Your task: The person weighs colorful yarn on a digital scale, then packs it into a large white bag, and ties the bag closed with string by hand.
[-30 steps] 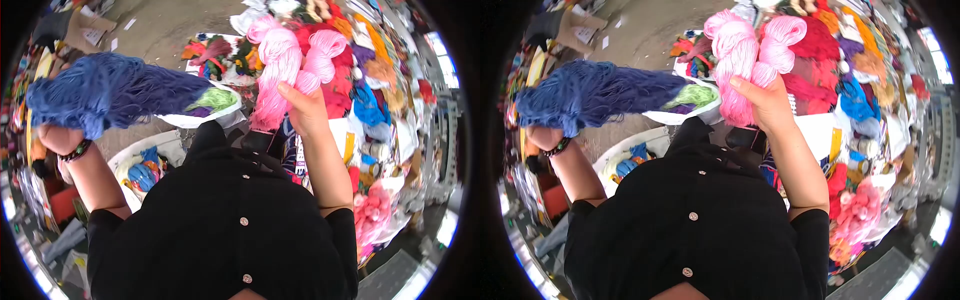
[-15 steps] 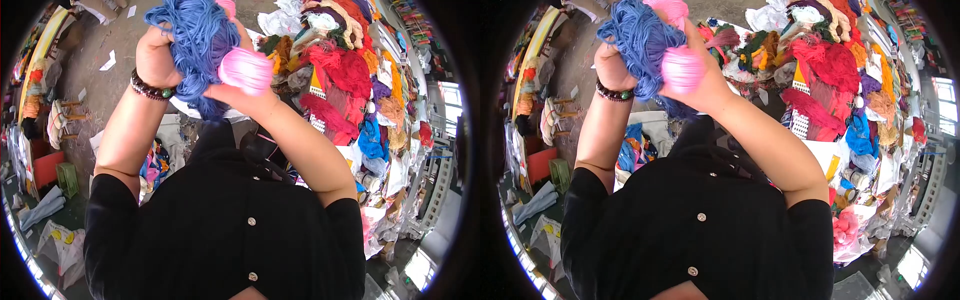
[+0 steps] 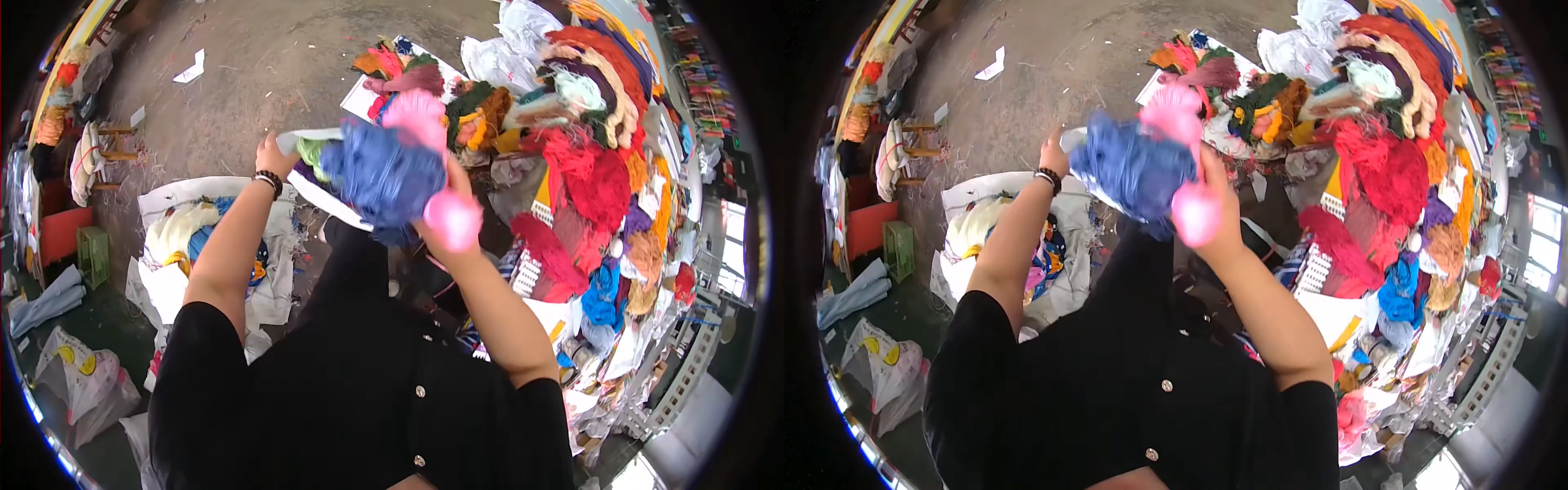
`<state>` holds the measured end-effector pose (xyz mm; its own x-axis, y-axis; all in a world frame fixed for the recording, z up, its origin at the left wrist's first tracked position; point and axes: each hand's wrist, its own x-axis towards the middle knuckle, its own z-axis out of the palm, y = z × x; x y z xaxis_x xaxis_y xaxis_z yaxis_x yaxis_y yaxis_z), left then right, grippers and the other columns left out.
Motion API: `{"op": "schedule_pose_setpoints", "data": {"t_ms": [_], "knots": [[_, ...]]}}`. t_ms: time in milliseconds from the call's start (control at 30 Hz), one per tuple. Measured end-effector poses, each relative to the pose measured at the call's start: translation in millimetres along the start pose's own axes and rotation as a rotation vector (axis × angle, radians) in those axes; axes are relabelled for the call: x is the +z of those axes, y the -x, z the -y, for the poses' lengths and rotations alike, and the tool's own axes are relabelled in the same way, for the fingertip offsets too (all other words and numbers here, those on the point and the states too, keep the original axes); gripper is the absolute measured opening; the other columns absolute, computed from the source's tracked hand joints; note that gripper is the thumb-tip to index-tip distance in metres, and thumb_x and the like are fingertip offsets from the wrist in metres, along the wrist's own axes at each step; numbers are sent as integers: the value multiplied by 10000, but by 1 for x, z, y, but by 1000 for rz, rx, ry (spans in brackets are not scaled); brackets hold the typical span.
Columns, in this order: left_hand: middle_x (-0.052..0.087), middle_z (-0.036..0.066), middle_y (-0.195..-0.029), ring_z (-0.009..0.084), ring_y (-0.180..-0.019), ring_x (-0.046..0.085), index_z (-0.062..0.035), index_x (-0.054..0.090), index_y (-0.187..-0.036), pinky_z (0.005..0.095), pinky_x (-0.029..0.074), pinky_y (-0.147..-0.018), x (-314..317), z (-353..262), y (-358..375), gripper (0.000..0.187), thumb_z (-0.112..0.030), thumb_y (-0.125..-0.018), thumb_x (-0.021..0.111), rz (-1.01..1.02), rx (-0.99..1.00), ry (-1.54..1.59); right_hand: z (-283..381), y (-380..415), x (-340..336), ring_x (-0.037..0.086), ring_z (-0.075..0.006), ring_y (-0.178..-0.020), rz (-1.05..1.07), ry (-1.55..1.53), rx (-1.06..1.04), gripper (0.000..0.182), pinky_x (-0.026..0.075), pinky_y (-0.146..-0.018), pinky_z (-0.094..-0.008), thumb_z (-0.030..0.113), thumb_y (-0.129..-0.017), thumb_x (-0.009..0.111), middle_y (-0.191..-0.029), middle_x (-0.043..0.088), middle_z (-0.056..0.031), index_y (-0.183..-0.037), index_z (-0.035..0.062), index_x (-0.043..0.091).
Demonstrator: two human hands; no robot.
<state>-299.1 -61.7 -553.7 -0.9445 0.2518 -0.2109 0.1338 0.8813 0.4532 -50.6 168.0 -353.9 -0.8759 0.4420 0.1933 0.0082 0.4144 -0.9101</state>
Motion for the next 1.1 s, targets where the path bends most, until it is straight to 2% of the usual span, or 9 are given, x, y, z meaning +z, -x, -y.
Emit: {"op": "schedule_pose_setpoints", "data": {"t_ms": [100, 167, 300, 467, 600, 667, 767, 967, 1100], "knots": [[512, 242, -1184, 378, -1126, 482, -171, 331, -1351, 435, 428, -919, 11, -6, -11, 788, -305, -663, 690, -107, -17, -83, -29, 5, 15, 562, -333, -991, 56, 134, -97, 600, 429, -866, -373, 120, -661, 730, -1098, 581, -153, -1202, 24, 489], [534, 229, -1164, 385, -1062, 525, -154, 403, -1296, 440, 445, -883, 9, -13, -23, 611, -287, -738, 615, 138, -124, -118, -46, 1, 30, 560, -325, -986, 259, 207, -167, 593, 441, -842, -391, 126, -633, 717, -1109, 576, -143, -1185, 53, 512], [591, 256, -911, 418, -892, 558, -36, 579, -988, 478, 443, -769, 45, 1, -47, 307, -282, -841, 469, 155, -10, 28, -88, -12, 85, 559, -309, -930, 526, 338, -384, 476, 456, -787, -401, 132, -671, 588, -1005, 577, -123, -1143, 91, 539], [587, 253, -782, 405, -813, 582, -17, 604, -936, 417, 451, -711, 47, -28, -47, 282, -255, -839, 489, 176, -49, 372, -189, -63, 141, 491, -341, -1060, 478, 765, 166, 678, 378, -895, -455, 120, -629, 667, -1125, 518, -148, -1257, 62, 417], [587, 249, -774, 381, -792, 598, -13, 606, -951, 404, 451, -699, 58, -33, -59, 291, -253, -848, 478, 181, -33, 438, -197, -84, 154, 446, -374, -1094, 389, 851, 251, 725, 331, -940, -476, 95, -626, 652, -1172, 470, -203, -1285, 36, 356], [583, 255, -777, 393, -786, 588, -9, 601, -955, 406, 449, -695, 60, -34, -66, 308, -273, -860, 475, 188, -19, 447, -172, -77, 150, 400, -394, -1143, 221, 485, 191, 767, 279, -979, -500, 138, -634, 671, -1243, 419, -214, -1311, 33, 327], [584, 254, -775, 402, -770, 576, 8, 592, -950, 387, 446, -672, 55, -46, -65, 287, -240, -875, 469, 245, -15, 458, -173, -40, 160, 327, -407, -1229, 393, 601, 122, 739, 208, -995, -576, 197, -634, 693, -1367, 308, -212, -1288, 53, 380], [458, -28, -639, 70, -606, 381, 19, 587, -898, 253, 341, -525, 52, -46, -29, 258, -221, -918, 496, 326, 27, 653, -297, -61, 209, 383, -323, -1236, 539, 775, 499, 425, 277, -1034, -440, 178, -841, 433, -1308, 442, -175, -1257, 103, 480], [425, -39, -600, 71, -592, 364, 18, 558, -790, 259, 332, -520, 59, -24, -46, 302, -245, -923, 490, 160, -36, 458, -294, -63, 210, 450, -315, -1177, 276, 661, 491, 382, 321, -1003, -429, 212, -855, 413, -1267, 490, -154, -1185, 65, 540]]}}
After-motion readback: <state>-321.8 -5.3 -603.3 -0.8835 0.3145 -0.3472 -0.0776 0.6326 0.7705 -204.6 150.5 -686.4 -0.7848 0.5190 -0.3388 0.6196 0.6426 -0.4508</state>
